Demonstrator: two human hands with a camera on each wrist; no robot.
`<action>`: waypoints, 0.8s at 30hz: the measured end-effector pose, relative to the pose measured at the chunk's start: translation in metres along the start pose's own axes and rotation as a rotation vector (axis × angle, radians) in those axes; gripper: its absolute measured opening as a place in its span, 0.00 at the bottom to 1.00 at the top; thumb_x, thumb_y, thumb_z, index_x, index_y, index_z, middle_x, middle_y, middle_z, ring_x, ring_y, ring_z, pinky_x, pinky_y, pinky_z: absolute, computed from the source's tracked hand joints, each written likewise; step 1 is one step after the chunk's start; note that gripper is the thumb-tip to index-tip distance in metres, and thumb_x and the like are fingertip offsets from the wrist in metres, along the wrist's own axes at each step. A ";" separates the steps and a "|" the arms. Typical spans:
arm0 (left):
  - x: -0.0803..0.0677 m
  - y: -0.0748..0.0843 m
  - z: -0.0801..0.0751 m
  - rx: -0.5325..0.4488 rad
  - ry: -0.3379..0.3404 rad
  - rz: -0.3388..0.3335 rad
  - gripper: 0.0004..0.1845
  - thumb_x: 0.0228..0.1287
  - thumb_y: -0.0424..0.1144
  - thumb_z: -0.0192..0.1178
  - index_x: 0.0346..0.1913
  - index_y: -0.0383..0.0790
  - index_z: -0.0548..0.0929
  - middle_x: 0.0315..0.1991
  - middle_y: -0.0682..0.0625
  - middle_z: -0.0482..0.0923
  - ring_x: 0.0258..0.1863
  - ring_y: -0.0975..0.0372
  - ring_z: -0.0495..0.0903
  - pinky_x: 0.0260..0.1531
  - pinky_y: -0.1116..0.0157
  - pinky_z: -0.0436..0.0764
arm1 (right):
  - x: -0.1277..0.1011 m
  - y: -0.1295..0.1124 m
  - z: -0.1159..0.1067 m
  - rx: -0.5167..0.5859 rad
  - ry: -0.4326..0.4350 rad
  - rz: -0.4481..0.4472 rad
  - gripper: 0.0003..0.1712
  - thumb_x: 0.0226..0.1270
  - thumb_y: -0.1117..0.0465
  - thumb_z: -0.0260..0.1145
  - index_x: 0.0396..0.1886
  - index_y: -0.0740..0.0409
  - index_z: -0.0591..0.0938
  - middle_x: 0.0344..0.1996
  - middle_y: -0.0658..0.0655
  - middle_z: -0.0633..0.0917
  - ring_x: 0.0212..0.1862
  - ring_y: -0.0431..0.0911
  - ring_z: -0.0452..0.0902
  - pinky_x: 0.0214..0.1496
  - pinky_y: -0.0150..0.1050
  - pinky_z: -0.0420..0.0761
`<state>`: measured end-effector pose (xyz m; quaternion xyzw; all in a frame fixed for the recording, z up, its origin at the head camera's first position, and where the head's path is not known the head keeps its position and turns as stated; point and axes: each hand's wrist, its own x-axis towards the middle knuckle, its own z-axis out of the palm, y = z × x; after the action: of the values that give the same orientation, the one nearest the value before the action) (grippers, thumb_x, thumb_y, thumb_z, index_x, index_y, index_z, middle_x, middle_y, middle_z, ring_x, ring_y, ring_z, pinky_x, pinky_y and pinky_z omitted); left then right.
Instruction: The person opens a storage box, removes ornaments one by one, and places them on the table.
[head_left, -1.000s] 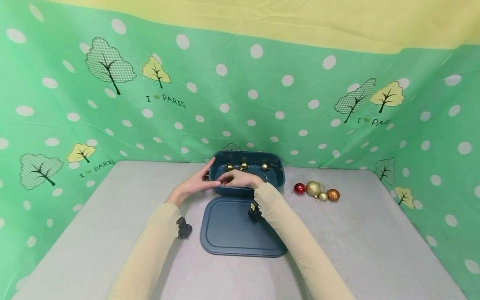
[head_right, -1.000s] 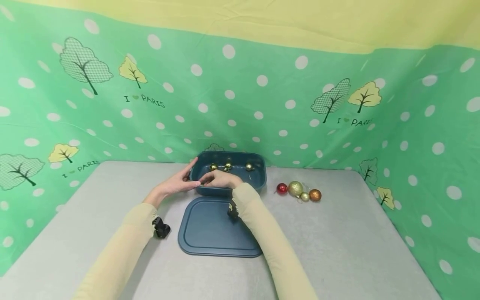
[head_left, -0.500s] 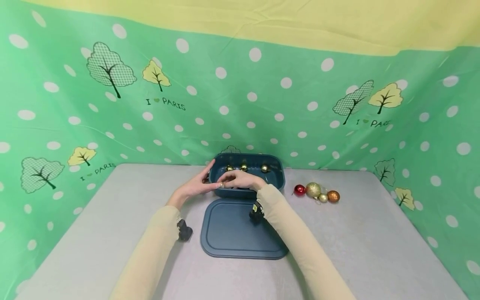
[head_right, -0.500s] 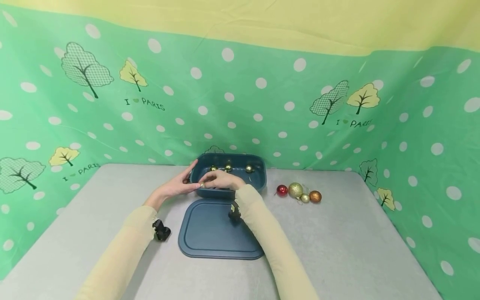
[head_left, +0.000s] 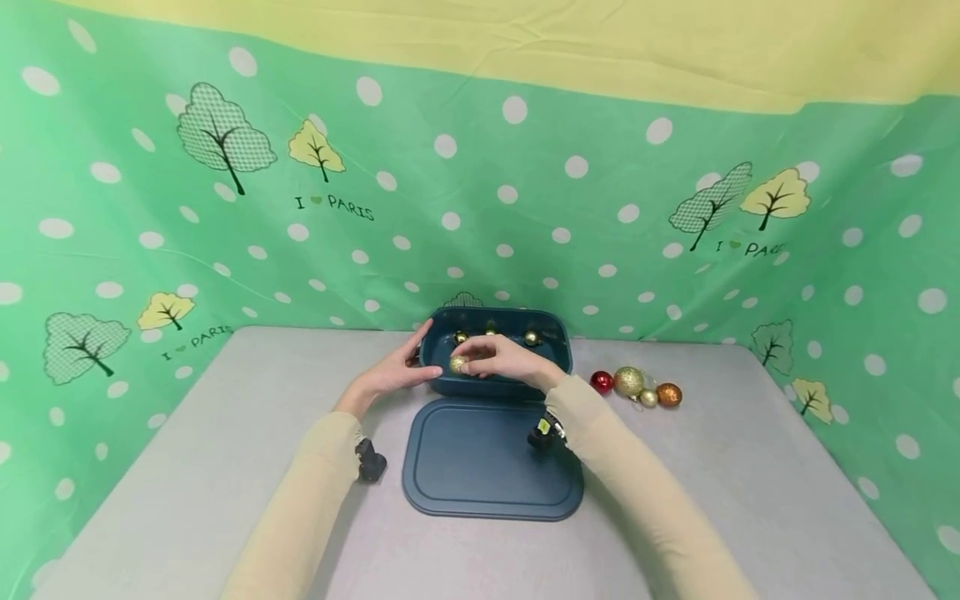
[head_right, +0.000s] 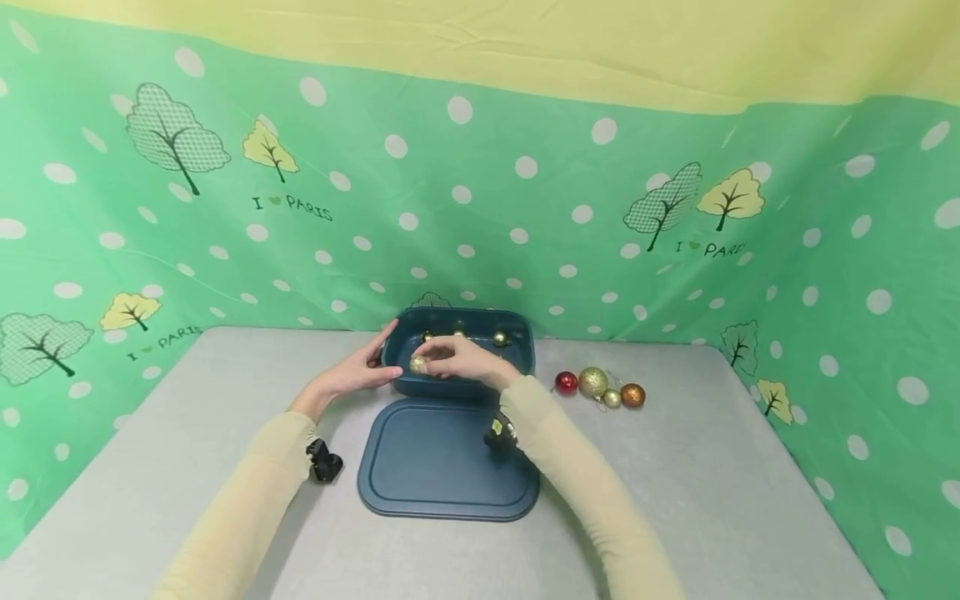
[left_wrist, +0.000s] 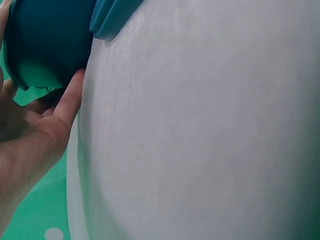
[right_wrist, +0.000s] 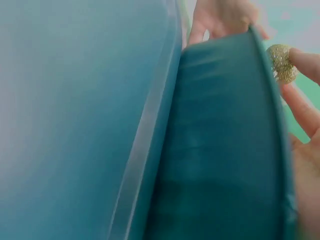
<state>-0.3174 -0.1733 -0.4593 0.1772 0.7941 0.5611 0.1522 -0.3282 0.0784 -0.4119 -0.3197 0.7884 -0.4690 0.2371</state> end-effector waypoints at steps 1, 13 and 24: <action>0.000 0.000 0.000 0.003 0.002 0.000 0.50 0.66 0.40 0.62 0.78 0.59 0.37 0.75 0.34 0.40 0.62 0.42 0.63 0.43 0.63 0.73 | -0.003 -0.002 -0.001 0.000 0.003 -0.011 0.20 0.70 0.61 0.61 0.60 0.60 0.77 0.48 0.56 0.81 0.45 0.48 0.78 0.47 0.42 0.79; 0.000 -0.001 0.001 -0.004 -0.001 -0.004 0.50 0.66 0.40 0.63 0.78 0.60 0.37 0.69 0.32 0.51 0.43 0.51 0.71 0.32 0.63 0.73 | -0.032 -0.019 -0.008 0.009 -0.018 -0.079 0.20 0.70 0.64 0.61 0.60 0.63 0.77 0.49 0.56 0.81 0.42 0.59 0.76 0.42 0.47 0.78; -0.001 0.000 0.000 -0.007 -0.012 -0.004 0.49 0.67 0.40 0.62 0.78 0.61 0.37 0.69 0.32 0.50 0.31 0.58 0.67 0.27 0.63 0.71 | -0.067 -0.007 -0.027 -0.006 0.043 -0.019 0.19 0.70 0.63 0.62 0.59 0.62 0.78 0.46 0.58 0.82 0.44 0.61 0.76 0.44 0.55 0.77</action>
<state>-0.3167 -0.1734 -0.4595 0.1785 0.7915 0.5626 0.1586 -0.2986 0.1402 -0.3887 -0.3175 0.7917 -0.4757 0.2146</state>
